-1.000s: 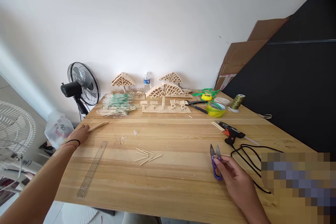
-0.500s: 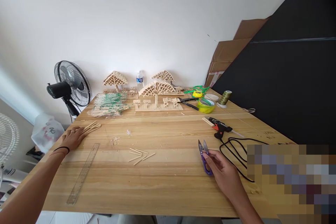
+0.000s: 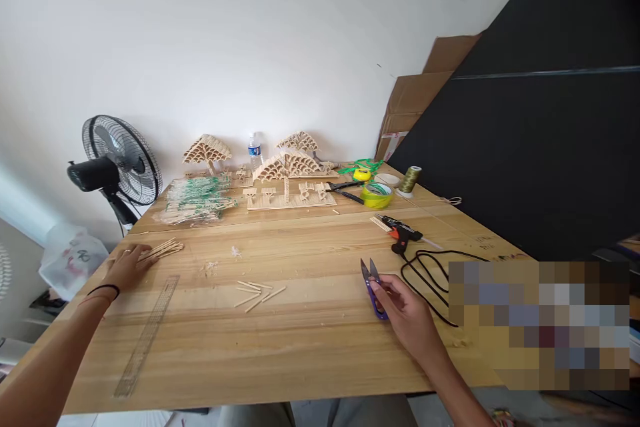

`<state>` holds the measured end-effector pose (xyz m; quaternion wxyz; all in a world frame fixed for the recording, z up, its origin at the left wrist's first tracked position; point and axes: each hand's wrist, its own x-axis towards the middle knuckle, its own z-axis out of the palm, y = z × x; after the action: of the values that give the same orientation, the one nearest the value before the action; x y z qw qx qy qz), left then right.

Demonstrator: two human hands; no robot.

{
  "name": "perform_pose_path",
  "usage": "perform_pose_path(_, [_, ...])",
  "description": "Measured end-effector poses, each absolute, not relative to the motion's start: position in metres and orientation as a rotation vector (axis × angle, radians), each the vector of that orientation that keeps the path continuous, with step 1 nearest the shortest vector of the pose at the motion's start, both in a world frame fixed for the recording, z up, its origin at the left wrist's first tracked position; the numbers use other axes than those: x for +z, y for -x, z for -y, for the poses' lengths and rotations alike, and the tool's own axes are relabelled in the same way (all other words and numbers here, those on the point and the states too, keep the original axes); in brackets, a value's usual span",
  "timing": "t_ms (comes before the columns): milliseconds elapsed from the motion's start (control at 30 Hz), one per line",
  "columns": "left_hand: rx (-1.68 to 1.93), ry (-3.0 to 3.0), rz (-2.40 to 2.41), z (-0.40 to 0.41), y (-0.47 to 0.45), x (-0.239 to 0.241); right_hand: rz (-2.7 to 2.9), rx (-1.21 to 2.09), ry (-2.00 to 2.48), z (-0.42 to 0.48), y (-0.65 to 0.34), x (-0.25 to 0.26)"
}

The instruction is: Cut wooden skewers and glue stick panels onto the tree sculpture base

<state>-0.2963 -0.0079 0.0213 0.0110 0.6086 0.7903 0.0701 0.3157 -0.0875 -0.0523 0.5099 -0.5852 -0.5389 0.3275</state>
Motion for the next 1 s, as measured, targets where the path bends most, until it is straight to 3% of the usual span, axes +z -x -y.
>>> perform_pose_path(300, [0.654, -2.017, -2.380, 0.003, 0.241, 0.040, 1.402, 0.699, 1.424, 0.085, -0.315, -0.047])
perform_pose_path(400, [0.974, -2.079, -1.920, 0.021, 0.171, 0.050, 1.341, 0.802, 1.329, 0.088, -0.300, -0.036])
perform_pose_path(567, [0.898, -1.980, -1.219, 0.075, 0.028, 0.045, 1.436, 1.086, 1.085, 0.106, -0.245, -0.002])
perform_pose_path(667, [0.977, -1.815, -0.984, 0.095, -0.023, 0.030, 1.516, 1.094, 1.030, 0.116, -0.220, 0.015])
perform_pose_path(1000, [1.125, -1.675, -1.093, 0.116, -0.024, 0.007, 1.725, 0.962, 1.094, 0.117, -0.195, 0.017])
